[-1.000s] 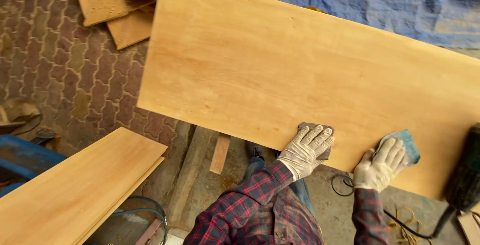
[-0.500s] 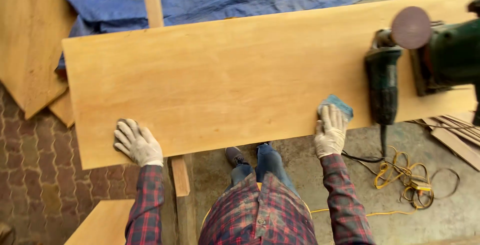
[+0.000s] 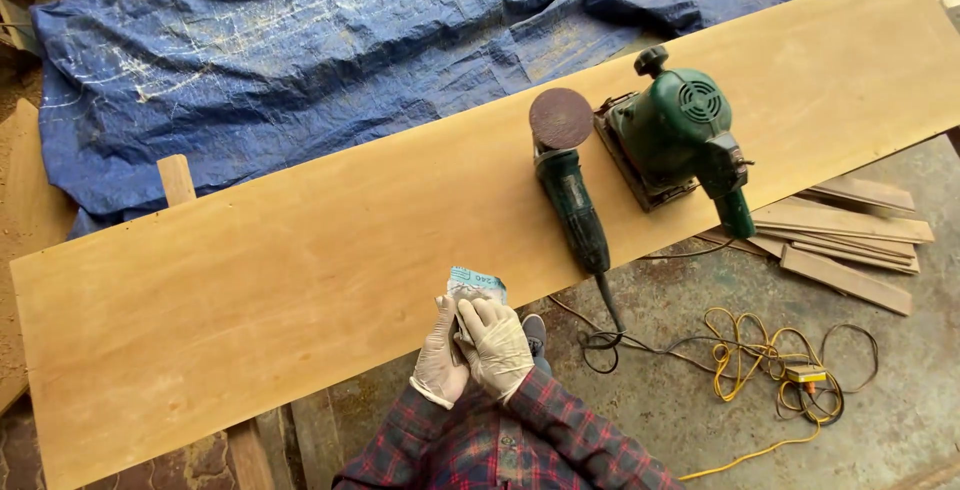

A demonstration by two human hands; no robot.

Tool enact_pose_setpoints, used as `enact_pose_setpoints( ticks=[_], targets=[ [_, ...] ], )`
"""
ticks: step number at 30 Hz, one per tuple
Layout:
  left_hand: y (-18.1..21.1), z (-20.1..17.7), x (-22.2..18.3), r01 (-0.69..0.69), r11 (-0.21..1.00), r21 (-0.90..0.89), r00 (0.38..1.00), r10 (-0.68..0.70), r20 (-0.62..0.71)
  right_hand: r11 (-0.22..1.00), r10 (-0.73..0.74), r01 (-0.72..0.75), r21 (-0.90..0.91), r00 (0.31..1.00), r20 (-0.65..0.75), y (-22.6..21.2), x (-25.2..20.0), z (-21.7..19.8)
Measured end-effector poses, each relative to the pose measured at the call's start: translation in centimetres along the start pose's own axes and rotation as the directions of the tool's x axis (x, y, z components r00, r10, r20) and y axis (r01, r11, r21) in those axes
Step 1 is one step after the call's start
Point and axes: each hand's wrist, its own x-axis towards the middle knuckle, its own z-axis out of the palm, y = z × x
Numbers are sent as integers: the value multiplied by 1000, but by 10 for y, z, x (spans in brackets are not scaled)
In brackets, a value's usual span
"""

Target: The person sands a large wooden board laid across sawhorses in a workshop. They first rub the surface by hand with a sanding block, then use a green electric orbital sander, moving it steadily along the board and repositioning the sandpaper dust bag while sanding different sections of the surface.

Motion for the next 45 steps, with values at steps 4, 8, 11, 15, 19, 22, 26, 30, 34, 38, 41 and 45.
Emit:
enact_pose_setpoints(
  ticks=[4, 8, 11, 15, 19, 22, 26, 30, 34, 38, 41, 45],
  targets=[
    [-33, 6, 48, 35, 990, 140, 995, -21, -98, 977, -105, 86, 193, 990, 89, 45, 6, -69],
    [-45, -23, 96, 155, 987, -45, 951, -161, -264, 955, 165, -171, 242, 985, 45, 122, 8, -97],
    [-30, -68, 131, 21, 999, -35, 918, -33, -396, 884, 442, -454, -117, 890, -111, 161, 37, -104],
    [-6, -44, 167, 5, 997, 81, 874, 35, -485, 591, 795, -714, -376, 594, 123, 200, 78, -83],
    [16, -30, 187, 116, 977, 181, 823, 8, -568, 460, 882, -873, -165, 427, 198, 214, 80, -80],
    [8, -15, 196, 182, 969, 166, 914, -105, -392, 520, 844, -844, -135, 482, 236, 215, 61, -111],
    [-5, -41, 196, 283, 942, 183, 942, -237, -239, 598, 721, -799, 71, 574, 388, 181, -10, -157],
    [-62, 27, 126, 536, 828, 163, 821, -556, 125, 673, 666, -713, 195, 699, 260, 163, -92, -192],
    [-123, 61, 95, 600, 772, 209, 790, -533, -302, 710, 656, -670, 218, 741, 139, 155, -172, -219],
    [-207, 74, 87, 720, 667, 191, 688, -652, -320, 554, 786, -775, 305, 608, 116, 151, -239, -266],
    [-280, 97, 75, 800, 578, 161, 598, -742, -304, 329, 861, -835, 441, 457, 222, 158, -295, -298],
    [-392, 95, 51, 849, 528, 33, 503, -786, -358, 60, 880, -789, 611, 331, 341, 178, -400, -324]
  ],
)
